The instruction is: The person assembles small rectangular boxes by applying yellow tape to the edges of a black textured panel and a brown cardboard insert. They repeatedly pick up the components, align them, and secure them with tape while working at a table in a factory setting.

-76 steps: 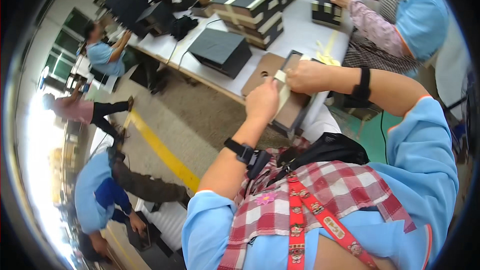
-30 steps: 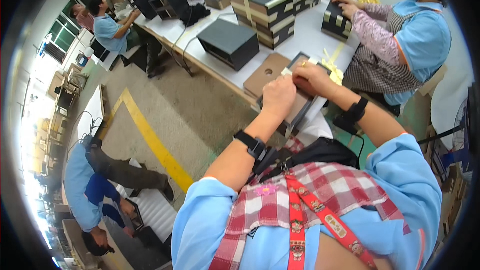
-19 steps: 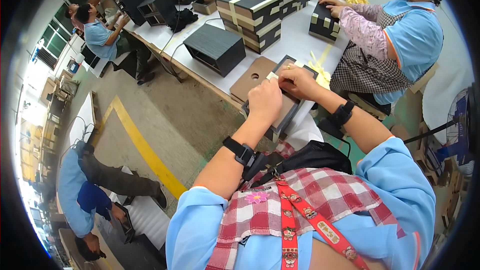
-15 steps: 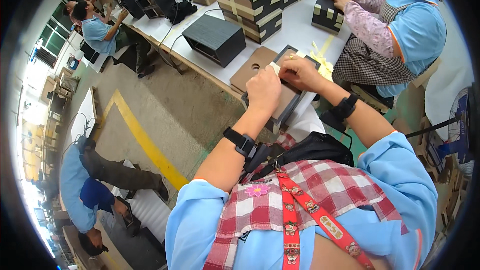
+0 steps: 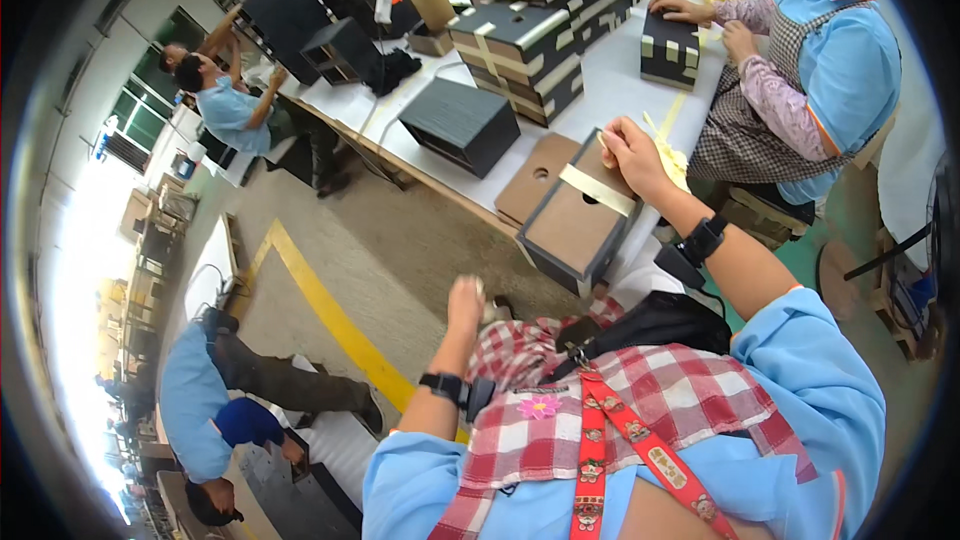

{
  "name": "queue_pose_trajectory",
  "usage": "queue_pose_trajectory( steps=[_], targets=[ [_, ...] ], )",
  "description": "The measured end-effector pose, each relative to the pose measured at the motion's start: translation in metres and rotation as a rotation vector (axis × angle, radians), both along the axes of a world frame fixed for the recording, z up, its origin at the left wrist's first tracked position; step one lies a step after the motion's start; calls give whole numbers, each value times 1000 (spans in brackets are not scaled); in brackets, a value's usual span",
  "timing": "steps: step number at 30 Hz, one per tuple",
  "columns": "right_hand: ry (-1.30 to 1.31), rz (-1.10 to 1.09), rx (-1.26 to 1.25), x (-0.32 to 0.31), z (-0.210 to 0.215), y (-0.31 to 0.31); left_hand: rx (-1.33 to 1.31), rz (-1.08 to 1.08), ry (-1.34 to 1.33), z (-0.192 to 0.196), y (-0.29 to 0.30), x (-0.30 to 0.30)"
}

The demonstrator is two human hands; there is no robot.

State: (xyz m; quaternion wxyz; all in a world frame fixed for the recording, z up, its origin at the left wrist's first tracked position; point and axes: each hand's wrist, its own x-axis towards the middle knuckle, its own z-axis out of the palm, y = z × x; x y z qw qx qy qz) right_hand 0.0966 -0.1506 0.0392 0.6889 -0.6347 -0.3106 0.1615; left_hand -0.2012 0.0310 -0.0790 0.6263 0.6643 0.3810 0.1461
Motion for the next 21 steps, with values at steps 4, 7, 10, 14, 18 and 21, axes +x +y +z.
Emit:
queue_pose_trajectory(
  steps=[4, 7, 10, 14, 18, 21],
  targets=[
    [-142, -46, -24, 5, -8, 2, 557, 124, 155, 24, 7, -10],
    [-68, 22, -3, 4, -7, -1, 926, -38, -278, 101, -9, 38],
    [-180, 42, -41, 9, -12, -1, 746, -215, -399, 159, -61, 81],
    [-146, 113, -93, -2, -11, 11, 932, -433, -552, 135, -90, 126],
    [207, -234, -77, 150, -44, -25, 1013, -473, -579, 120, -100, 145],
    [383, -330, 130, 188, -42, -26, 993, -485, -541, 116, -91, 144]
  ],
)
